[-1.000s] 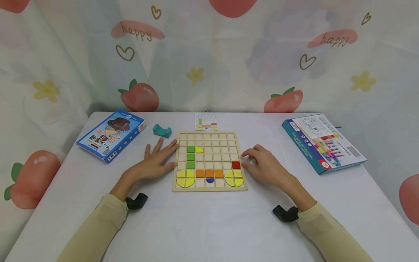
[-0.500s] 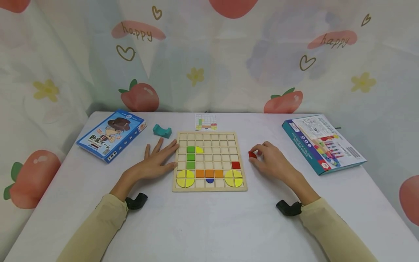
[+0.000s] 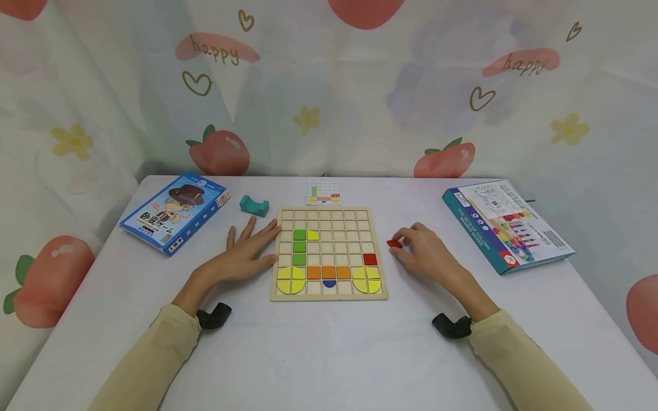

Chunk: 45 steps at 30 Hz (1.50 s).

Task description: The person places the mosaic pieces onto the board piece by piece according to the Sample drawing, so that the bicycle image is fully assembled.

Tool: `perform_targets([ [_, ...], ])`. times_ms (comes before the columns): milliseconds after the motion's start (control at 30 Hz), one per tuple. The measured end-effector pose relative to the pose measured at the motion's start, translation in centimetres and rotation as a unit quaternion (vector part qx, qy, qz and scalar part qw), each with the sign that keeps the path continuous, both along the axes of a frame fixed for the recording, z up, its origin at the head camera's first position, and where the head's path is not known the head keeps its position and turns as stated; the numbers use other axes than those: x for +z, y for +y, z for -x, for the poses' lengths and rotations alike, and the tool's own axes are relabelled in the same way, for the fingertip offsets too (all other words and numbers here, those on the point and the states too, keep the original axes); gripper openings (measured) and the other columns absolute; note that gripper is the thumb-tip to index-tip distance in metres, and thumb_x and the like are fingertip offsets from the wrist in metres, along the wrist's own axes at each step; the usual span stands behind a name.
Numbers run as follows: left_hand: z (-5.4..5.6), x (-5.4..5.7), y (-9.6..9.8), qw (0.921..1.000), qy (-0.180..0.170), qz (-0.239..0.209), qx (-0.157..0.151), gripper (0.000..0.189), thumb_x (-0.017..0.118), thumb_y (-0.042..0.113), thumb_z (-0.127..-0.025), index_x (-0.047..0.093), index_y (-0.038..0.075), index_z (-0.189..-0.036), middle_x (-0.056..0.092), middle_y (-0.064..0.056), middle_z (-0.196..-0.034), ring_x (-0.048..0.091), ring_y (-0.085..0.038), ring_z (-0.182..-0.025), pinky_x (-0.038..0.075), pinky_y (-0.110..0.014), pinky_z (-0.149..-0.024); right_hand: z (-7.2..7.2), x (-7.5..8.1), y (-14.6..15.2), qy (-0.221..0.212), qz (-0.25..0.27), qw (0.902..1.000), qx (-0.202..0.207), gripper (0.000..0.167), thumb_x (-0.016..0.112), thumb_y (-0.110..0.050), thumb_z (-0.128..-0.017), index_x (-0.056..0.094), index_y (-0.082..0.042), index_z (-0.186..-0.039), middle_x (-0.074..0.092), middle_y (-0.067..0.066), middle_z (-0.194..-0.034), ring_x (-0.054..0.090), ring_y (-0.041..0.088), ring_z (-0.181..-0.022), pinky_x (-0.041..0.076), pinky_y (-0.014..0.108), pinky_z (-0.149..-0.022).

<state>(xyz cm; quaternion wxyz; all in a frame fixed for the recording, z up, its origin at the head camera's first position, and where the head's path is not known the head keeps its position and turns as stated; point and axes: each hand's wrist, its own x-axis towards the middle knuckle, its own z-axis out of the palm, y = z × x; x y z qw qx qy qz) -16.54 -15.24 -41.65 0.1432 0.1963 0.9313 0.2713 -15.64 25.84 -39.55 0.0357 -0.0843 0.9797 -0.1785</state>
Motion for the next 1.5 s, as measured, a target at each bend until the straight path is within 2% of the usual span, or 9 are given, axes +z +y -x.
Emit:
perform_targets([
  [267, -0.1, 0.1, 0.0, 1.0000, 0.000, -0.005, 0.001, 0.074, 0.056, 0.038, -0.107, 0.024, 0.019, -0.170, 0.012, -0.008, -0.181, -0.015, -0.045, -0.166, -0.023, -0.074, -0.123, -0.3, 0.2, 0.0, -0.005, 0.009, 0.9998, 0.014, 0.031, 0.074, -0.017, -0.098, 0.074, -0.011, -0.128, 0.064, 0.018, -0.113, 0.060, 0.029, -0.098, 0.062, 0.046, -0.089],
  [567, 0.0, 0.1, -0.1, 1.0000, -0.005, 0.002, -0.001, 0.074, 0.055, 0.039, -0.107, 0.022, 0.021, -0.171, 0.011, -0.006, -0.181, -0.018, -0.043, -0.166, -0.025, -0.073, -0.123, -0.6, 0.5, 0.5, -0.001, 0.004, 1.0000, -0.001, 0.038, 0.078, -0.022, -0.096, 0.071, -0.007, -0.130, 0.064, 0.018, -0.116, 0.061, 0.032, -0.105, 0.062, 0.049, -0.094],
  [1167, 0.0, 0.0, -0.1, 1.0000, -0.005, -0.004, -0.001, 0.075, 0.056, 0.039, -0.107, 0.022, 0.020, -0.171, 0.011, -0.007, -0.181, -0.018, -0.044, -0.166, -0.026, -0.073, -0.122, -0.7, 0.3, 0.9, -0.002, 0.012, 0.9999, -0.001, 0.035, 0.077, -0.021, -0.097, 0.072, -0.006, -0.128, 0.065, 0.018, -0.114, 0.060, 0.030, -0.101, 0.062, 0.046, -0.089],
  [1500, 0.0, 0.0, -0.1, 1.0000, -0.008, -0.004, 0.001, 0.075, 0.056, 0.039, -0.106, 0.023, 0.020, -0.171, 0.011, -0.007, -0.181, -0.018, -0.044, -0.166, -0.026, -0.073, -0.122, -1.1, 0.6, -0.1, 0.001, 0.023, 0.9997, -0.003, 0.035, 0.077, -0.021, -0.097, 0.073, -0.007, -0.128, 0.064, 0.018, -0.115, 0.061, 0.032, -0.106, 0.062, 0.049, -0.093],
])
